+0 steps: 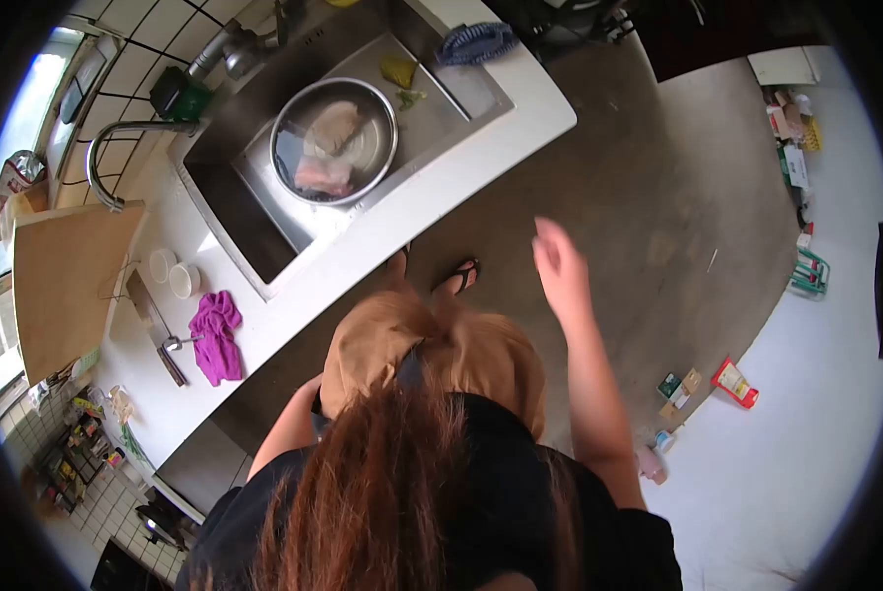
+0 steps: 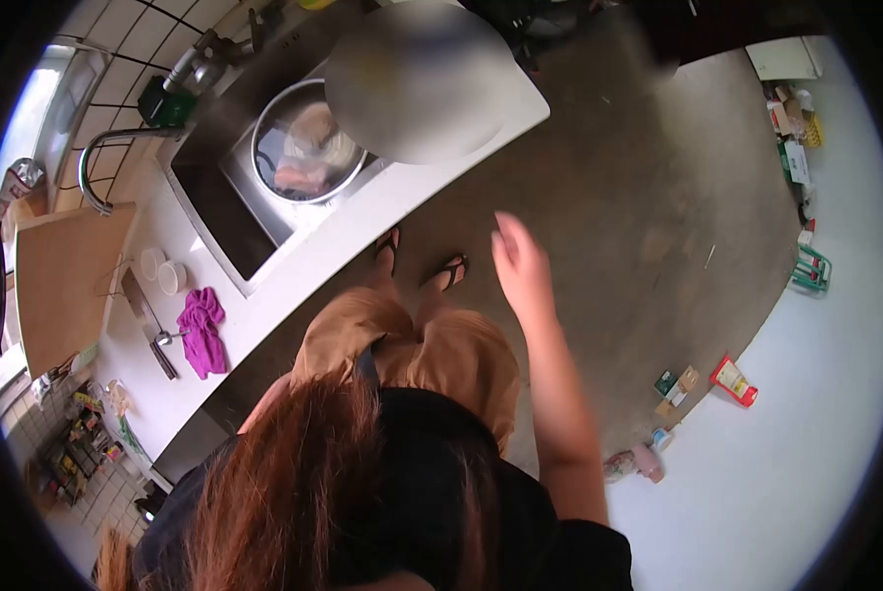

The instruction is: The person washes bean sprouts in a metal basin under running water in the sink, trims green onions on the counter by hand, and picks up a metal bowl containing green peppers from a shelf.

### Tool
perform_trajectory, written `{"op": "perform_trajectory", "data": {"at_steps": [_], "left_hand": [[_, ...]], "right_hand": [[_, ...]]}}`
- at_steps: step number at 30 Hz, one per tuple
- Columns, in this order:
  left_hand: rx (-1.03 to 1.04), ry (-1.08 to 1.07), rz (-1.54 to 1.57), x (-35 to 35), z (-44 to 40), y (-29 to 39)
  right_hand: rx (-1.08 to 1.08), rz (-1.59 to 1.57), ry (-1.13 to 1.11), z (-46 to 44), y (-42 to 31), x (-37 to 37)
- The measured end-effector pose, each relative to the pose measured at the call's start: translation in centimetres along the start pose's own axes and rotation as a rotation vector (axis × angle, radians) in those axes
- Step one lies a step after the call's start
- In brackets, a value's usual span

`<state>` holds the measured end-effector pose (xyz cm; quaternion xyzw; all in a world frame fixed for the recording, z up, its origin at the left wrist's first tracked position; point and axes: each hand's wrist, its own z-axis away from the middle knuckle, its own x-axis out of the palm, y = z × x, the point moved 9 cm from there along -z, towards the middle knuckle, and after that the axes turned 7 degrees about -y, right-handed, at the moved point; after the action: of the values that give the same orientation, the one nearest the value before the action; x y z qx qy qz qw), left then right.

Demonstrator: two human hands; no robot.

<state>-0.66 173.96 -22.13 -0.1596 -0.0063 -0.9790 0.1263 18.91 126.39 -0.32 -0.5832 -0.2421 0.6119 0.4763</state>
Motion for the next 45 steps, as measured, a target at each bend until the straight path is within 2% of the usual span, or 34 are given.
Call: {"op": "perform_trajectory", "data": {"at_steps": [1, 2, 3, 4, 5, 6, 7, 9, 10, 16, 21, 25, 27, 30, 31, 32, 33, 35, 37, 38, 40, 42, 45], "left_hand": [[0.009, 0.056, -0.049, -0.8, -0.4, 0.8], [0.014, 0.118, -0.094, -1.6, -0.6, 1.4], [0.011, 0.164, -0.125, -2.4, -0.6, 1.5], [0.007, 0.202, -0.145, -3.4, -0.4, 1.4], [0.003, 0.235, -0.163, -4.6, -0.3, 1.3], [-0.001, 0.262, -0.182, -5.7, 0.0, 1.2], [-0.001, 0.286, -0.197, -7.0, 0.2, 1.0], [0.011, 0.312, -0.226, -9.2, 0.6, 1.3], [0.025, 0.317, -0.237, -10.1, 1.0, 1.6], [0.084, 0.347, -0.271, -12.2, 4.2, 2.6], [0.131, 0.345, -0.281, -12.7, 8.0, 2.2], [0.25, 0.376, -0.403, -13.4, 12.5, 3.8], [0.374, 0.457, -0.538, -14.8, 16.0, 7.5], [0.651, 0.639, -0.767, -14.5, 24.3, 17.9], [0.53, 0.567, -0.61, -13.4, 28.0, 21.5], [0.539, 0.529, -0.612, -12.6, 26.9, 23.9], [0.553, 0.495, -0.655, -11.5, 24.9, 26.2], [0.567, 0.457, -0.775, -9.3, 21.6, 30.4], [0.549, 0.434, -0.893, -7.9, 19.1, 33.8], [0.536, 0.433, -0.954, -7.3, 18.4, 35.5], [0.511, 0.434, -1.083, -6.0, 16.8, 39.5], [0.49, 0.439, -1.222, -3.5, 14.7, 44.2], [0.469, 0.46, -1.457, 3.5, 10.3, 52.6]], "right_hand": [[0.244, 0.023, -0.09, 3.6, 7.5, -0.1], [0.401, 0.074, -0.096, 7.7, 11.0, -0.5], [0.414, 0.2, -0.074, 13.1, 18.8, -0.9], [0.62, 0.343, -0.122, 18.3, 22.2, -1.3], [0.802, 0.562, -0.435, 23.1, 25.6, -0.5], [0.711, 0.852, -0.797, 28.2, 28.9, 1.7], [0.818, 0.825, -0.913, 32.0, 28.8, 2.7], [1.181, 0.512, -0.635, 35.5, 27.4, 2.8], [1.222, 0.433, -0.544, 35.7, 26.7, 3.4], [1.146, 0.179, -0.288, 29.9, 22.4, 7.5], [1.073, 0.099, -0.235, 26.1, 21.6, 8.3], [1.103, 0.12, -0.233, 26.2, 22.0, 8.0], [1.159, 0.163, -0.265, 27.0, 22.9, 7.3], [1.276, 0.247, -0.323, 28.2, 25.0, 4.9], [1.252, 0.287, -0.279, 27.8, 25.7, 3.9], [1.135, 0.387, -0.112, 26.6, 25.9, 2.0], [1.065, 0.358, -0.082, 24.1, 25.1, 0.9], [0.923, 0.302, -0.037, 18.5, 17.9, -1.2], [0.921, -0.003, -0.026, 17.6, 15.8, -0.7], [0.853, 0.141, -0.202, 17.5, 19.6, 1.9], [0.768, 0.401, -0.379, 17.3, 27.1, 3.4], [0.758, 0.628, -0.438, 18.2, 27.2, 0.3], [1.014, 0.264, -0.137, 22.8, 36.0, -8.1]]}}
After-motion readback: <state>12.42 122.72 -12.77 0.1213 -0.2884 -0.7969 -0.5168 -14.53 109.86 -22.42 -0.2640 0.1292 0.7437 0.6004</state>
